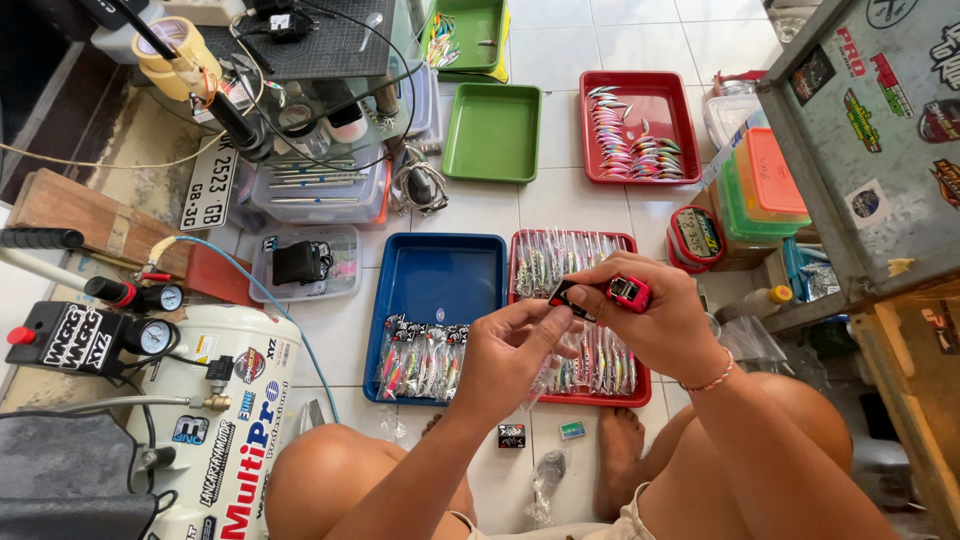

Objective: The person places small fishing lures into plastic bags and staples the bags shut using a red stapler.

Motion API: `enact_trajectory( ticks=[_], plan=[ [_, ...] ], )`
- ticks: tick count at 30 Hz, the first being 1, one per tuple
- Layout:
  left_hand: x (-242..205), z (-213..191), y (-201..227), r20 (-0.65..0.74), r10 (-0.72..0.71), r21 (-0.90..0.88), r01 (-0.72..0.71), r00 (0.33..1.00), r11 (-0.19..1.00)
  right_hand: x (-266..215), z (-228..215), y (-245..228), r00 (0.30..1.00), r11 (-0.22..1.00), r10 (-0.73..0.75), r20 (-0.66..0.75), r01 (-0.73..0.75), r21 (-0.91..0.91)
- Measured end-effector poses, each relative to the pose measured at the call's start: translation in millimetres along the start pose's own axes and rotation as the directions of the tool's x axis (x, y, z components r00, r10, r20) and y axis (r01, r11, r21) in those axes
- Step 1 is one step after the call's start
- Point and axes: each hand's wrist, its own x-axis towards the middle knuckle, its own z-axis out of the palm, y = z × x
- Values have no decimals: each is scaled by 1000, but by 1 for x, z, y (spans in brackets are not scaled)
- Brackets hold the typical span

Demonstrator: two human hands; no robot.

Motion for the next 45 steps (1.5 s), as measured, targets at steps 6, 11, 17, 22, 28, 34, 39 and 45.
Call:
enact_trajectory(
  ticks=[6, 11, 17, 22, 28, 34, 39, 45],
  plan=[
    [-1, 4, 7, -29, 10, -21, -11, 1000, 1000, -2, 1, 3, 987, 983, 156, -32, -152, 100],
    [5, 2, -1, -154, 62, -119, -81, 986, 990, -3, -2, 18, 968, 953, 250, -23, -242, 183],
    [7, 5, -4, -195, 45, -167, -79, 980, 983, -6, 2, 23, 958, 940, 280, -57, -262, 220],
    [9, 5, -10, -204, 48, -182, -86, 978, 979, -8, 9, 21, 960, 945, 269, -85, -246, 215],
    [3, 9, -5, -237, 32, -131, -64, 971, 989, -8, 11, 22, 958, 960, 245, -148, -219, 173],
    [10, 3, -9, -301, -76, -348, -35, 951, 937, -6, 8, 25, 951, 951, 270, -149, -240, 195],
    [11, 4, -13, -306, -70, -321, -33, 949, 946, -7, 9, 27, 948, 951, 274, -160, -243, 191],
    [11, 2, -15, -303, -50, -274, -37, 952, 961, -6, 10, 24, 956, 960, 254, -146, -230, 163]
  ],
)
